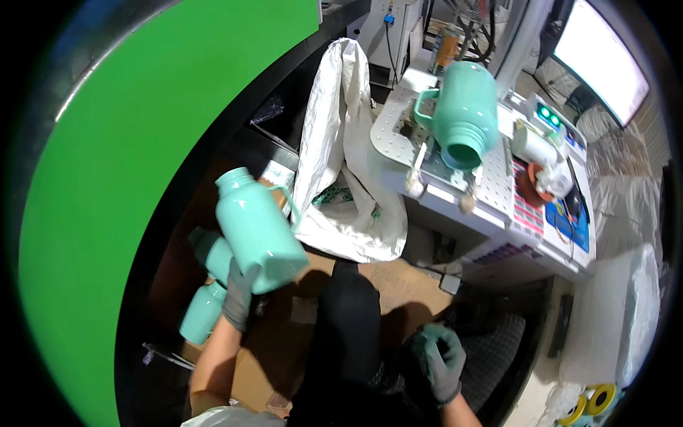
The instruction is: The person assembles teal plastic containers by inserting clear plastic rings into the openings and screwing on yellow lids. The person handles the containers one at a time, picking them up from a pile, inserting the rings, and securing the lids before placing them on a nearby table.
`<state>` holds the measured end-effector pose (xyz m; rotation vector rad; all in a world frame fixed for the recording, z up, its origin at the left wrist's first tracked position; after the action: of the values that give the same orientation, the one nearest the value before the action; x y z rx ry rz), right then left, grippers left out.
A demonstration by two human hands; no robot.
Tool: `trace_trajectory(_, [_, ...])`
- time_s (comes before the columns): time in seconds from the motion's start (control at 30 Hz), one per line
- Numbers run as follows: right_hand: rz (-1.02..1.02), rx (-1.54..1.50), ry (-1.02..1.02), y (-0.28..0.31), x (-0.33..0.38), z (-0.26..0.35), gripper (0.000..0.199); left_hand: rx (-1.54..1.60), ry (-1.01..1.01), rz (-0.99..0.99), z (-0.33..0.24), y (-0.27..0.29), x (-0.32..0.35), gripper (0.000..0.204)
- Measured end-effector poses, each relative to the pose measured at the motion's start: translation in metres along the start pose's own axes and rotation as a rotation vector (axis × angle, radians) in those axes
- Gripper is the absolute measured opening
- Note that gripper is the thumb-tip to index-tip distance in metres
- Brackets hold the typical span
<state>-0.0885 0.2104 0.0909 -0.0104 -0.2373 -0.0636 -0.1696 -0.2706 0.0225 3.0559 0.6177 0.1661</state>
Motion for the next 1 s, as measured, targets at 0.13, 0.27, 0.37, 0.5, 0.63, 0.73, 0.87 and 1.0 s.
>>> trace_trajectory(0.13, [0.256, -0.121, 0.303, -0.037, 0.009, 0.071, 0.128, -0.618, -0.709, -0.010, -0.175, -0.091, 0.126, 0.102])
trace_trajectory(0.27, [0.115, -0.012, 0.424, -0.007, 0.033, 0.097, 0.126, -0.617, -1.120, 0.226, -0.166, -0.165, 0.231, 0.111])
trace_trajectory(0.37, [0.005, 0.038, 0.376, 0.051, 0.058, 0.077, 0.122, -0.593, -1.025, 0.544, -0.169, -0.208, 0.268, 0.110])
trace_trajectory(0.5, [0.229, 0.059, 0.361, 0.059, 0.111, 0.036, 0.135, -0.121, -0.981, 0.945, -0.216, -0.284, 0.299, 0.110])
trace_trajectory(0.63, [0.174, 0.248, 0.368, 0.107, 0.151, 0.033, 0.110, -0.242, -0.871, 1.362, -0.197, -0.342, 0.329, 0.097])
trace_trajectory(0.73, [-0.049, 0.202, 0.398, 0.159, 0.176, 0.067, 0.041, -0.362, -0.829, 1.316, -0.198, -0.357, 0.326, 0.093])
trace_trajectory(0.87, [0.065, 1.010, 0.358, 0.102, 0.174, 0.102, 0.022, -0.748, -0.813, 1.511, -0.183, -0.393, 0.362, 0.106])
trace_trajectory(1.0, [0.535, 1.353, 0.162, 0.092, 0.167, 0.070, 0.022, -0.876, -0.839, 1.655, -0.161, -0.402, 0.385, 0.102])
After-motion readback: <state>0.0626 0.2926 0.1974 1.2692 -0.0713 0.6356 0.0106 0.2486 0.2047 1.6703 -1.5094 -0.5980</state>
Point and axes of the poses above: each hand's wrist, its own x-axis away from the middle knuckle, its own y-axis out of the back of the hand, z = x × y, the point moved 9 cm from there along -x, towards the middle knuckle, and after that the axes turned 10 degrees about x, right-handed, at the moved point
